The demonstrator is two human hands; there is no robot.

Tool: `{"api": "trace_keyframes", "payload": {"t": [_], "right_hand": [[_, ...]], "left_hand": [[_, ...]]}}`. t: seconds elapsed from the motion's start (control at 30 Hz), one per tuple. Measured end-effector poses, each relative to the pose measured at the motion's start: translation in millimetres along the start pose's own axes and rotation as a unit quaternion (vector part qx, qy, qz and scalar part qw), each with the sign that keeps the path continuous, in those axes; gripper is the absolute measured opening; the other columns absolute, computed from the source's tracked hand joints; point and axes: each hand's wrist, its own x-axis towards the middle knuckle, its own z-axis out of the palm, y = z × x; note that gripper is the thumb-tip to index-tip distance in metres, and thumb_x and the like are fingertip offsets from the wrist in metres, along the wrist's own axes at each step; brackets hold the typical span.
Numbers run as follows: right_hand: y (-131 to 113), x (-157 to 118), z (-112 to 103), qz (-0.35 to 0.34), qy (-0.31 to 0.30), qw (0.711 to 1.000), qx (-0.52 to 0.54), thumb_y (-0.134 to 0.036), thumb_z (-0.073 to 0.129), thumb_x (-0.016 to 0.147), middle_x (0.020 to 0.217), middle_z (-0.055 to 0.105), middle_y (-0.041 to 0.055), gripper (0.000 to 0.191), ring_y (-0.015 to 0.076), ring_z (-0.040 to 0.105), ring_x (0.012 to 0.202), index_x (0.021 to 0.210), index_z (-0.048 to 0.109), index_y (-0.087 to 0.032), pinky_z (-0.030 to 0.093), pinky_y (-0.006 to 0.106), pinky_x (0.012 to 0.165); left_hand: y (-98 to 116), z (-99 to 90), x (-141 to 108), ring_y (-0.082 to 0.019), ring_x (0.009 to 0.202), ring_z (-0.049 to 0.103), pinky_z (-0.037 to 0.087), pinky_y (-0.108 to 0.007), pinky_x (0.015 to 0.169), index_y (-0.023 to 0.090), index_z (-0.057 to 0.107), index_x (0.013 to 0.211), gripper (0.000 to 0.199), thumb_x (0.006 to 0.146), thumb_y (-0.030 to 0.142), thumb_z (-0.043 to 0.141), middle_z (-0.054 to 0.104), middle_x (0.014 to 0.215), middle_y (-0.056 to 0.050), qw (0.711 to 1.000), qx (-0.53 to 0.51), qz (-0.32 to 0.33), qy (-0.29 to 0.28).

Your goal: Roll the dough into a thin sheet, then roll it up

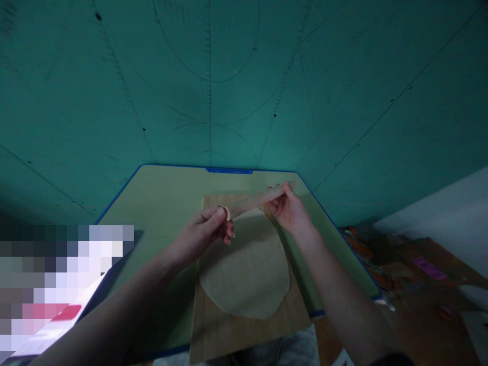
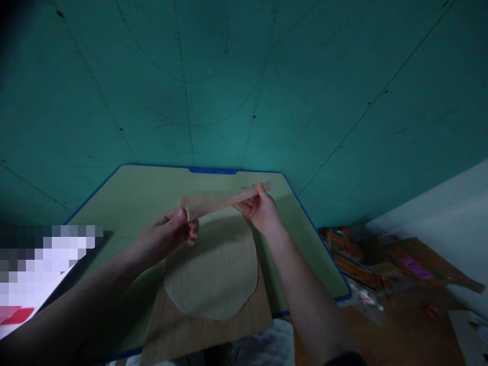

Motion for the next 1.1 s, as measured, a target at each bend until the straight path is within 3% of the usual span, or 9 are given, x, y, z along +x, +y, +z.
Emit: {"api": "trace_keyframes", "payload": {"t": [0.23,0.37,0.5,0.63,0.77,0.9,1.1], "right_hand": [[1.8,-3.4,5.3,0.073,-0.023,0.994,0.076,-0.04,0.064,0.096,0.074,0.076,0.0007,0.023,0.0154,0.075,0.067,0.081,0.062,-0.022,0.065,0.026,0.063],[0.5,-3.7,7.3,0.099,-0.002,0.992,0.077,-0.037,0.064,0.096,0.069,0.075,-0.0002,0.024,0.0127,0.072,0.059,0.079,0.063,-0.022,0.063,0.022,0.058],[-0.9,0.4,3.8,0.054,0.008,0.996,0.067,-0.035,0.081,0.081,0.063,0.071,-0.0052,0.024,0.0104,0.07,0.056,0.075,0.062,-0.022,0.062,0.019,0.056],[-5.8,0.6,-0.7,-0.014,-0.031,0.998,0.056,-0.036,0.091,0.067,0.075,0.076,-0.0039,0.034,0.0126,0.075,0.072,0.078,0.062,-0.023,0.064,0.021,0.065],[-6.4,-7.5,2.5,-0.054,-0.108,0.993,-0.001,-0.038,0.091,0.067,0.085,0.078,-0.0025,0.042,0.0169,0.076,0.085,0.095,0.063,-0.026,0.065,0.029,0.074],[-3.1,-18.3,11.1,-0.085,-0.142,0.985,-0.041,-0.039,0.089,0.071,0.087,0.076,-0.0033,0.042,0.0187,0.076,0.09,0.098,0.059,-0.028,0.065,0.034,0.077],[4.1,-30.9,21.4,-0.086,-0.188,0.973,-0.099,-0.04,0.087,0.073,0.094,0.074,-0.0007,0.046,0.0188,0.074,0.095,0.102,0.055,-0.026,0.065,0.033,0.079]], "left_hand": [[-1.6,-7.8,0.0,-0.009,0.053,0.053,0.042,-0.022,0.054,0.016,0.061,0.062,0.059,0.073,0.073,0.074,0.06,0.056,0.001,0.996,0.071,0.053,-0.015],[0.1,-6.8,-2.4,-0.009,0.053,0.054,0.043,-0.021,0.055,0.016,0.061,0.061,0.057,0.077,0.069,0.074,0.058,0.055,0.001,0.996,0.065,0.039,-0.051],[4.6,-1.5,-3.6,-0.01,0.053,0.056,0.046,-0.021,0.054,0.016,0.061,0.068,0.053,0.077,0.066,0.076,0.061,0.059,0.002,0.998,0.018,0.008,-0.052],[9.9,-4.5,0.0,-0.012,0.054,0.056,0.048,-0.023,0.052,0.019,0.056,0.071,0.056,0.079,0.073,0.068,0.062,0.061,0.0,1.0,0.01,0.005,0.009],[13.2,-10.0,0.8,-0.014,0.055,0.056,0.044,-0.023,0.05,0.017,0.063,0.086,0.063,0.078,0.08,0.06,0.061,0.06,0.0,0.983,0.161,0.006,0.086],[16.5,-5.5,-2.9,-0.018,0.06,0.059,0.041,-0.025,0.049,0.016,0.07,0.108,0.064,0.081,0.073,0.057,0.064,0.067,-0.001,0.944,0.32,-0.031,0.075],[16.7,0.1,-2.8,-0.026,0.095,0.068,0.052,-0.033,0.079,0.016,0.073,0.11,0.05,0.086,0.057,0.056,0.076,0.102,-0.009,0.907,0.413,0.054,0.065]]}}
